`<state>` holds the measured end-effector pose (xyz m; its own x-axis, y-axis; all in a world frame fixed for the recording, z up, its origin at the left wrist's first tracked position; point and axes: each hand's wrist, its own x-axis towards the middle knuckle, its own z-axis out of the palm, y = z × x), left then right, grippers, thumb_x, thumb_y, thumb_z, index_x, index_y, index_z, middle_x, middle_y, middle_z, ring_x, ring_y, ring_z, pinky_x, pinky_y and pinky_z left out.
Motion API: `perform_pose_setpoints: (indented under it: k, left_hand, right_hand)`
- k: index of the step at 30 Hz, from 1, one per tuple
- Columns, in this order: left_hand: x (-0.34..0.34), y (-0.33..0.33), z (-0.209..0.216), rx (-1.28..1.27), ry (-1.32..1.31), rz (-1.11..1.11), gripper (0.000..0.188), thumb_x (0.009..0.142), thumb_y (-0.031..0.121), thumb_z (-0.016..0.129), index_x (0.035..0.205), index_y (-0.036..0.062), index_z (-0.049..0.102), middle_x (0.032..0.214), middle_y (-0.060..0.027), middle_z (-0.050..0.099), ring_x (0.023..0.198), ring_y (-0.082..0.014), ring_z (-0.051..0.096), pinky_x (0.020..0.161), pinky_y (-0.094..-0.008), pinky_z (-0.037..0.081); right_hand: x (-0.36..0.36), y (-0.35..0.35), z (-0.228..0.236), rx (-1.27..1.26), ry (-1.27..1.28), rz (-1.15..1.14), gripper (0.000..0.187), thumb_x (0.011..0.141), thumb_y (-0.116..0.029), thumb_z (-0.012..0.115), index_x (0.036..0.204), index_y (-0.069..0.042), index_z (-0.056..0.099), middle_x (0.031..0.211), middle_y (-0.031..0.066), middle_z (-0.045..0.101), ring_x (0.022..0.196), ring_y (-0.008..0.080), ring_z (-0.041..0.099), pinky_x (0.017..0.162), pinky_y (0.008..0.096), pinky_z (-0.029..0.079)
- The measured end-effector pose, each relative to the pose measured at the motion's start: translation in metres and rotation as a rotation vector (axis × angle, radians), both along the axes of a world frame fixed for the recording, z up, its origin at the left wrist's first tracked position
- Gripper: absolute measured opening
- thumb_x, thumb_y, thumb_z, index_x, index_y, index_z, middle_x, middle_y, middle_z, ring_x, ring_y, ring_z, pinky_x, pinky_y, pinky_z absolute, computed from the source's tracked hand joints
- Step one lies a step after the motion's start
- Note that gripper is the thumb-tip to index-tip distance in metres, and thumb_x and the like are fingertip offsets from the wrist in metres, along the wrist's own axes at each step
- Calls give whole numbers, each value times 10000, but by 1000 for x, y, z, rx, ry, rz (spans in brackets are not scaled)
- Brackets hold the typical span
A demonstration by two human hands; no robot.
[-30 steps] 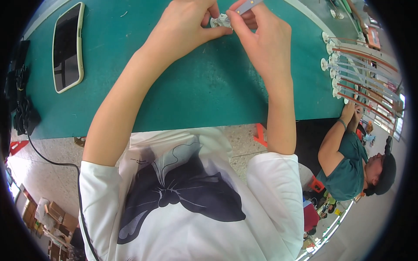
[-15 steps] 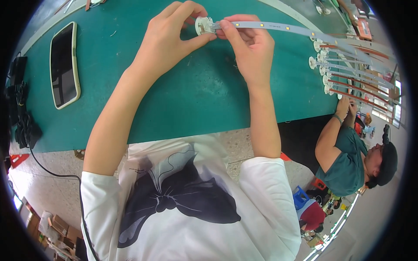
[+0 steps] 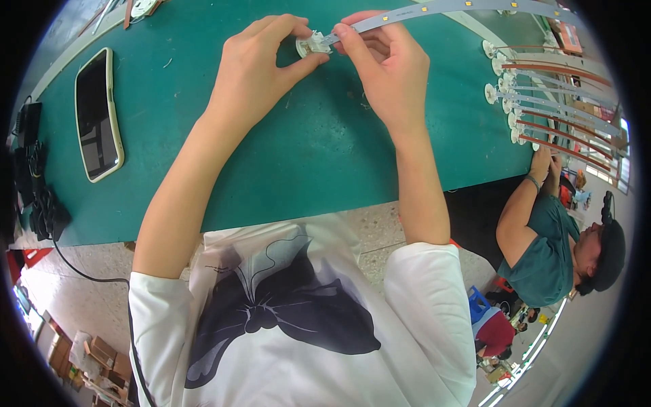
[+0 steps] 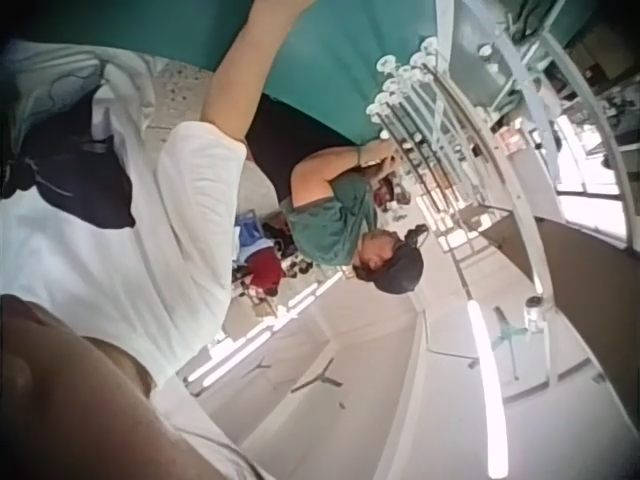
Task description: Assembling LED strips onto circular mounting bases at a factory workbench.
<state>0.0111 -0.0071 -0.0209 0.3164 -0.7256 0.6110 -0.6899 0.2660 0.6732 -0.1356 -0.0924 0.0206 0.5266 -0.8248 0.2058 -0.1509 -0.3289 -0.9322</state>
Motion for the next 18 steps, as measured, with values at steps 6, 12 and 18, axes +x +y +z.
perform_pose_setpoints:
  k: [6, 12, 18]
  left_hand:
    - [0, 2, -4, 36, 26, 15, 290, 682, 79, 786, 892, 1, 601, 872, -132, 636, 857, -318, 618, 740, -399, 518]
    - [5, 2, -2, 83, -2, -13, 297, 660, 41, 782, 896, -2, 606, 869, -132, 628, 864, -316, 611, 763, -400, 515]
    - [1, 1, 6, 82, -56, -58, 272, 655, 30, 776, 875, 12, 616, 865, -118, 632, 868, -302, 609, 782, -397, 503]
  right_hand:
    - [23, -6, 22, -255, 353, 86, 172, 907, -114, 650, 1022, 13, 631, 869, 68, 685, 763, 131, 664, 707, 241, 530]
    - [62, -10, 55, -453, 721, 279, 203, 851, -162, 601, 857, 40, 590, 758, 237, 618, 696, 373, 612, 606, 402, 478]
    - [59, -35, 12, -783, 734, 156, 218, 868, -160, 579, 858, 59, 583, 781, 247, 618, 736, 379, 615, 636, 409, 490]
